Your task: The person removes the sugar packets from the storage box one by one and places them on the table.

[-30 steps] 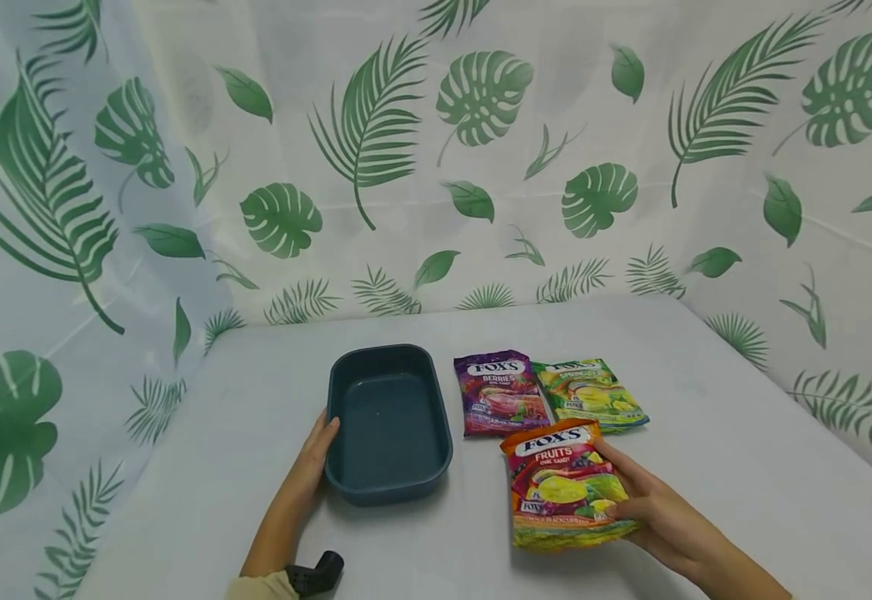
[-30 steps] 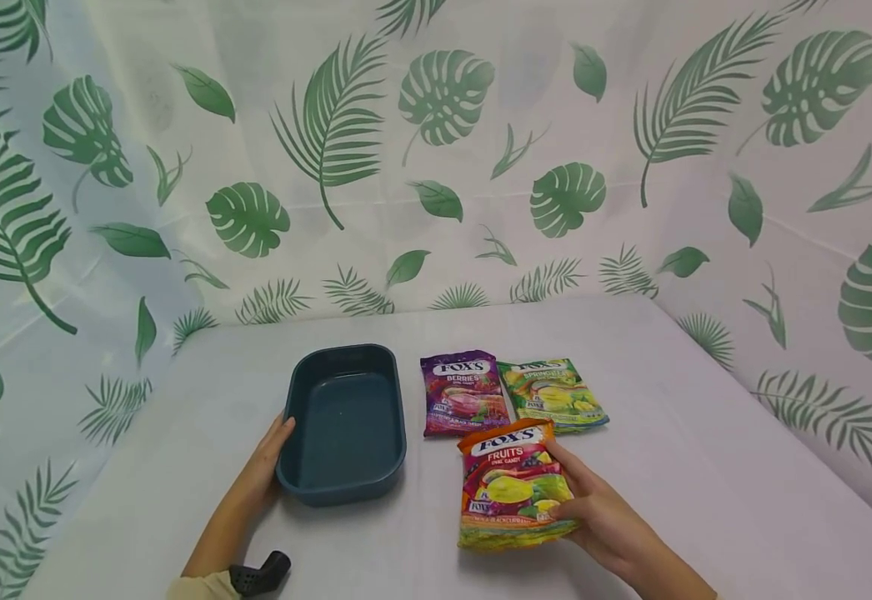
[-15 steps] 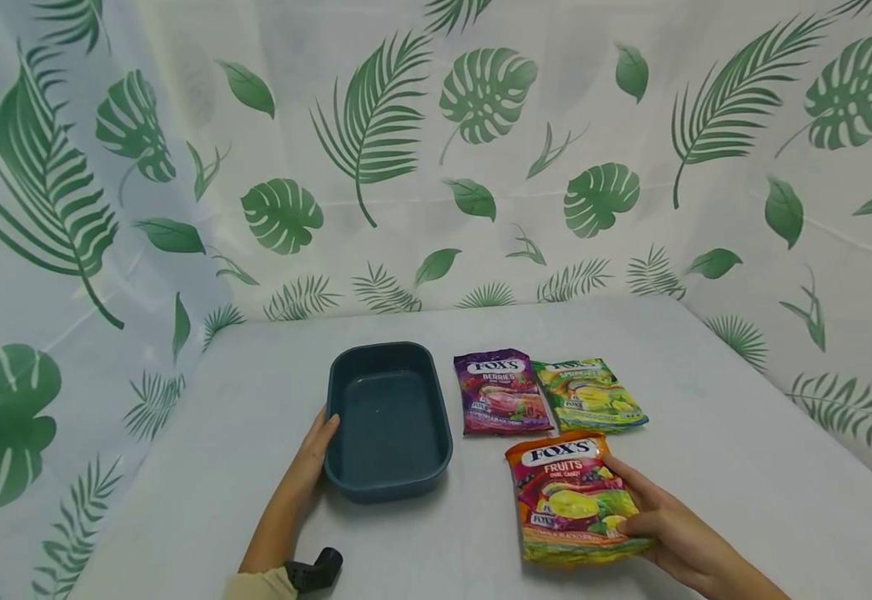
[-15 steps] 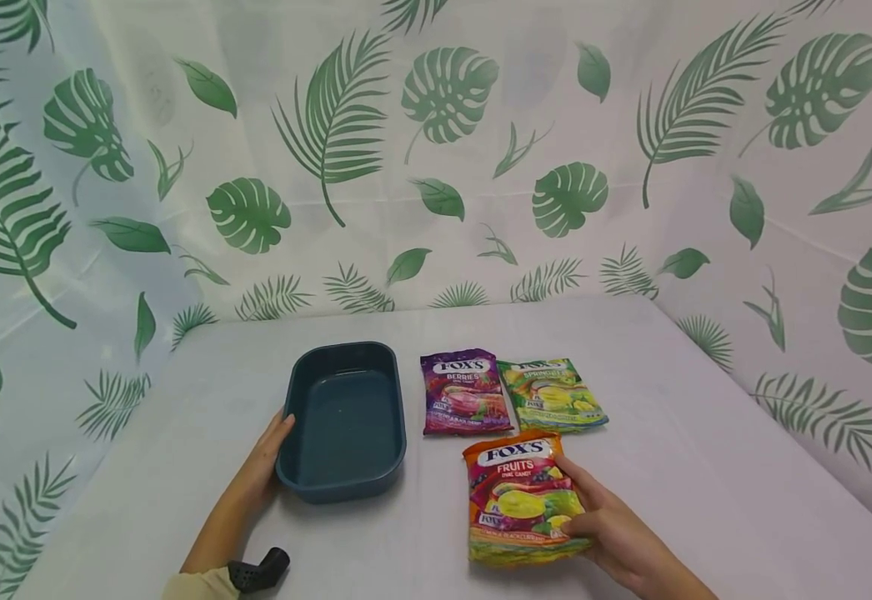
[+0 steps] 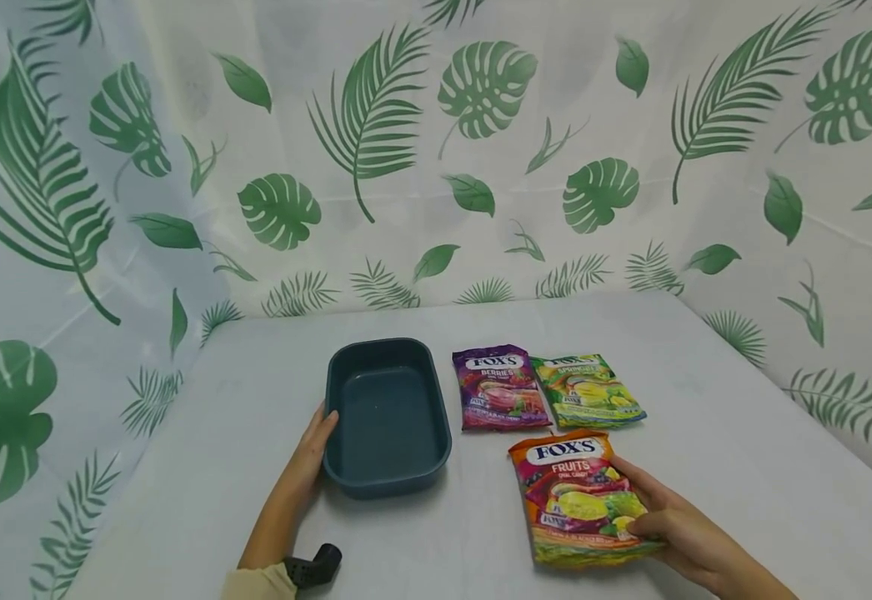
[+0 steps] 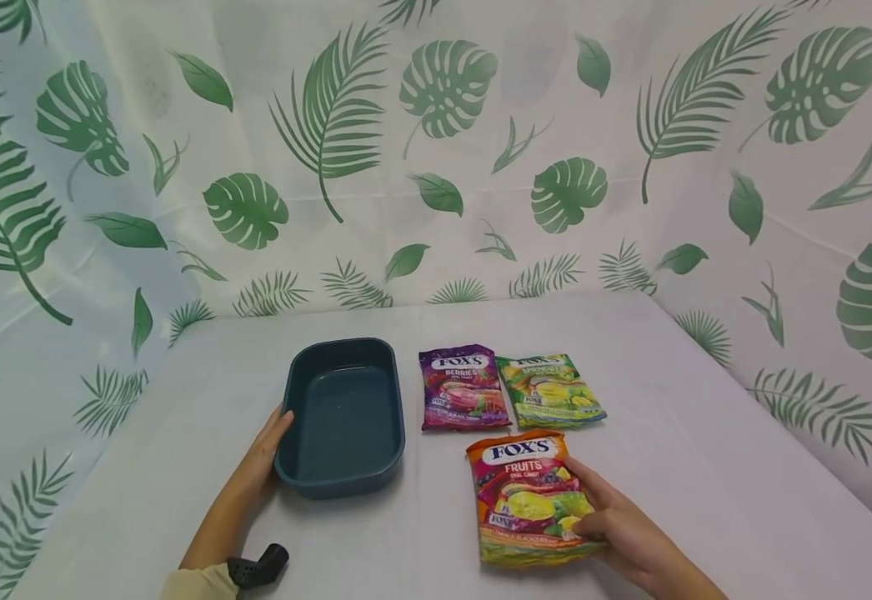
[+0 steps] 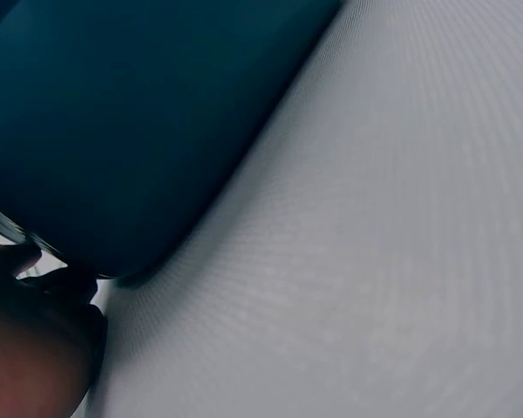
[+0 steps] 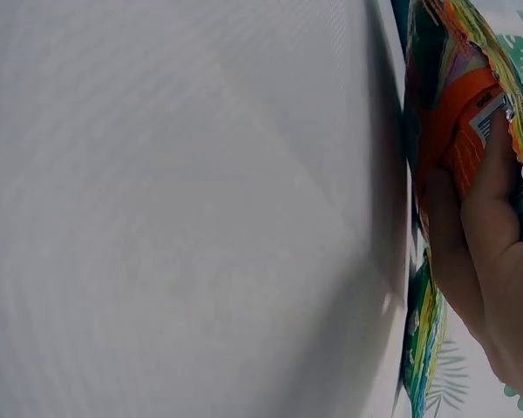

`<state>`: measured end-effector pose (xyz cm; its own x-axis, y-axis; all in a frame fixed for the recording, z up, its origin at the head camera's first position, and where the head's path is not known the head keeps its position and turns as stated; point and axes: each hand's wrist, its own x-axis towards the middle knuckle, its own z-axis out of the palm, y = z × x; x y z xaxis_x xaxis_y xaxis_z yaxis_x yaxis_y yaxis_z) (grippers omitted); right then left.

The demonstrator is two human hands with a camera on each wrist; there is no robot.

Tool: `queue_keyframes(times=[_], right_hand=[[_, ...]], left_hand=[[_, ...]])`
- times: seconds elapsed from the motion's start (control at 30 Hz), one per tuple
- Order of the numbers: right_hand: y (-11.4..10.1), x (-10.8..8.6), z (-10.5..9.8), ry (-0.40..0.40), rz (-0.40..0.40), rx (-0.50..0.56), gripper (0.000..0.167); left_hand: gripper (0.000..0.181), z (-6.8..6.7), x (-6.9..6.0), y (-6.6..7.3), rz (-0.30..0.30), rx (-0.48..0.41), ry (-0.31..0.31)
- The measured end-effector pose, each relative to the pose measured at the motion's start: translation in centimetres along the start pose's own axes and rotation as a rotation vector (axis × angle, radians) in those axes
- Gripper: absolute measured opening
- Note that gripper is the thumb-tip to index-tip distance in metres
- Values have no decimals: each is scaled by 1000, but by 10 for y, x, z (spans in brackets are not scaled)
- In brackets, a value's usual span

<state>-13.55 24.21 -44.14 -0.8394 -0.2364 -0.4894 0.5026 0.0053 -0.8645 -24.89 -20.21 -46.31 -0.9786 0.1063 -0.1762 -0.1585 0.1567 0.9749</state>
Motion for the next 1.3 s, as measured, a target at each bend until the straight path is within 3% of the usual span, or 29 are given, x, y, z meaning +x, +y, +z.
queue_keyframes(times=[0.23, 0.77, 1.07, 1.3], right_hand=[[-6, -7, -8, 59, 16, -135, 83], [-9, -14, -22, -64, 0, -254, 69], [-13, -14, -31, -34, 29, -315, 68], [-23, -11, -43, -26, -36, -376, 63]], left_hand=[[66, 0, 0, 2, -7, 7, 2], [65, -1, -1, -1, -8, 29, 19], [66, -4, 0, -2, -5, 42, 17], [61, -11, 4, -7, 34, 64, -1]])
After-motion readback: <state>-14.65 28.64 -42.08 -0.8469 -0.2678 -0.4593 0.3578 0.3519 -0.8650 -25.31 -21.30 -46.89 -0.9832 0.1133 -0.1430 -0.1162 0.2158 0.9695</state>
